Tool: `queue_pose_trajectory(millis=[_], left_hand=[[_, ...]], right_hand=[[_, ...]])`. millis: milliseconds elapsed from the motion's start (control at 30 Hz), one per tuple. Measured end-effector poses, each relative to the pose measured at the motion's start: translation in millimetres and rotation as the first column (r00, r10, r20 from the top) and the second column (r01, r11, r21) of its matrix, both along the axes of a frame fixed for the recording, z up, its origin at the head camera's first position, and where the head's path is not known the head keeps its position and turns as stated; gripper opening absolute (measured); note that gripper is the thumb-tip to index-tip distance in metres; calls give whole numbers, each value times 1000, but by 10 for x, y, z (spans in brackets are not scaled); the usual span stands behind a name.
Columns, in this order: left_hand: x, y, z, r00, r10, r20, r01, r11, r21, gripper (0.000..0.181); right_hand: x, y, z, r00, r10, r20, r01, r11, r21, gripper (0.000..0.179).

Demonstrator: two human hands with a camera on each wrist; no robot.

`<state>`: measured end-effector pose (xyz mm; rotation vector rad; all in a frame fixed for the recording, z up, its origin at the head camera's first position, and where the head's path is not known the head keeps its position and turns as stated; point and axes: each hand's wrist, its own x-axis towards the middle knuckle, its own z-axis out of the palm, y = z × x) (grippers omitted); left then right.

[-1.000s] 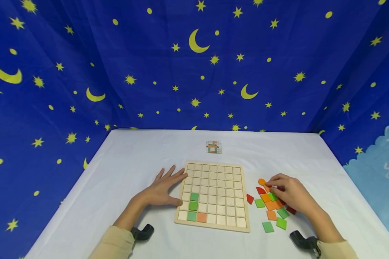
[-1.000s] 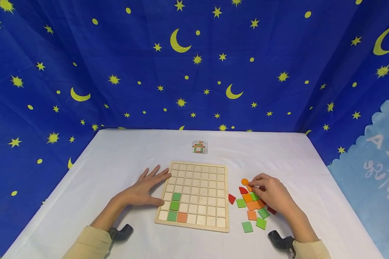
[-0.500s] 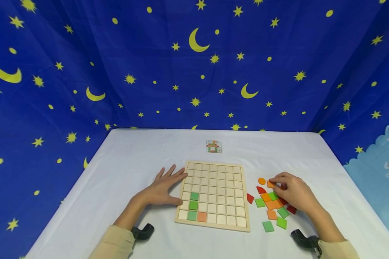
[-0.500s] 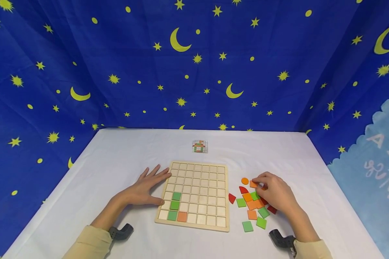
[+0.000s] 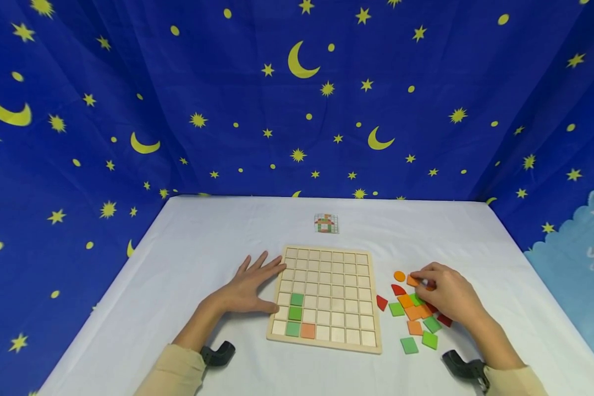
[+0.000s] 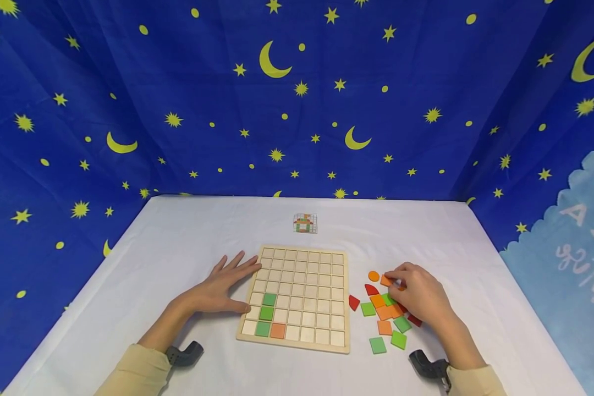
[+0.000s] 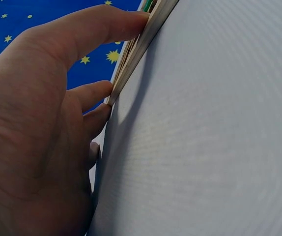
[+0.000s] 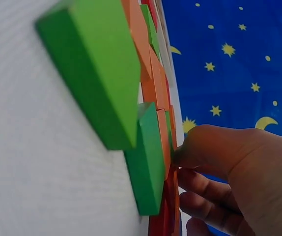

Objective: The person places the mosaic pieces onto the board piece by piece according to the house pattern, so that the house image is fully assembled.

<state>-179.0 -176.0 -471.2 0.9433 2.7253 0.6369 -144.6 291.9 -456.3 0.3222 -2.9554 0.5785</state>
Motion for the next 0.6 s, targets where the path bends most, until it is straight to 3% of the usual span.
queue_pose_trajectory(millis=[600], left_hand=[[3,9,13,1000,4,9,-4,1000,-1,97]], right_hand=[[8,-20,17,999,27,32,-25,997,-71,30]])
